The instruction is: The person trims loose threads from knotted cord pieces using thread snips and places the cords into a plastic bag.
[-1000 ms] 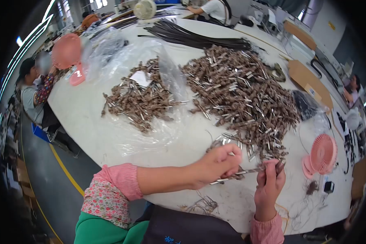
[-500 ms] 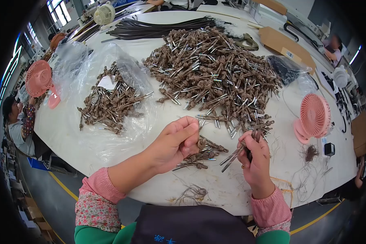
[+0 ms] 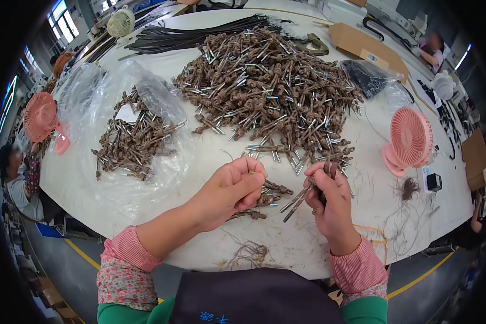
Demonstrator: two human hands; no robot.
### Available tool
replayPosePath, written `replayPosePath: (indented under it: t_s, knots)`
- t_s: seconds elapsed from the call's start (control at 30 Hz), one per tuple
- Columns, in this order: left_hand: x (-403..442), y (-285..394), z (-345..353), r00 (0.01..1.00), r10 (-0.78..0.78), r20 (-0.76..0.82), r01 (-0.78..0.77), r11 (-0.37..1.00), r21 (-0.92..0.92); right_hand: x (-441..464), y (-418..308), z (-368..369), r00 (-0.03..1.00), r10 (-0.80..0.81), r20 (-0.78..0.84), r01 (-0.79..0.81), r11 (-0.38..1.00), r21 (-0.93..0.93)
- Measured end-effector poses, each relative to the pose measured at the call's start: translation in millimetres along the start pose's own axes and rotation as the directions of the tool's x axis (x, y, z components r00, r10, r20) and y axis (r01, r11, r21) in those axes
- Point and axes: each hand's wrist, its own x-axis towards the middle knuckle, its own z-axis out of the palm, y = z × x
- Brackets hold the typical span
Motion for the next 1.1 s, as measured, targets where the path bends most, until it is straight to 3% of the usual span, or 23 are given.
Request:
replayPosePath:
  t_s: [0.07,0.17,0.5,0.7,0.77,0.83,0.9,0.93,1.0,1.07,1.1]
  knots:
    - [-5.4,5.5,2.7,0.99,-0.114,0.089,0.096,0.978,0.187,0.9,-1.4,-1.0,0.997,-0.033,-0.065,0.036,0.998,0.05]
    - [-9.1,8.5,11.9,0.972,-0.167,0.165,0.101,0.933,0.345,1.4,0.1,-0.3,0.996,-0.062,-0.069,0.066,0.996,0.056]
    - [-2.4,-9.0,11.9,0.964,-0.196,0.181,0.105,0.901,0.42,0.5,1.0,-3.1,0.993,-0.106,-0.06,0.109,0.993,0.038]
    - [-6.3,-1.4,6.7,0.99,-0.068,0.122,0.001,0.877,0.481,1.1,-1.0,-3.5,0.993,-0.11,-0.048,0.114,0.987,0.112]
    - [-6.5,2.6,5.1,0.995,0.027,0.095,-0.069,0.875,0.478,0.1,-1.1,-6.4,0.996,-0.092,-0.014,0.093,0.991,0.1]
    - [-3.7,6.1,1.1,0.998,0.023,0.051,-0.044,0.883,0.466,0.3,-2.2,-5.5,0.997,-0.071,0.029,0.068,0.993,0.092]
    - [-1.4,9.0,-3.1,1.0,0.021,0.003,-0.02,0.89,0.456,0.3,-6.7,-0.1,0.999,0.033,-0.003,-0.033,0.992,-0.125]
    - [-0.3,9.3,-4.4,1.0,0.009,-0.011,-0.004,0.925,0.38,0.8,-5.3,-0.2,0.999,0.036,0.005,-0.036,0.992,-0.121]
    - [3.4,7.6,-6.6,0.999,-0.004,-0.032,0.014,0.953,0.301,-0.1,-0.6,-1.8,0.998,0.031,0.048,-0.015,0.952,-0.306]
    - [8.2,5.8,-9.3,0.991,-0.039,-0.124,0.038,0.999,-0.017,1.6,5.1,-5.2,0.998,0.017,0.053,0.002,0.94,-0.342]
    - [8.6,6.3,-12.8,0.991,-0.036,-0.129,0.034,0.999,-0.016,3.0,8.2,-10.7,0.995,0.021,0.096,0.03,0.865,-0.501]
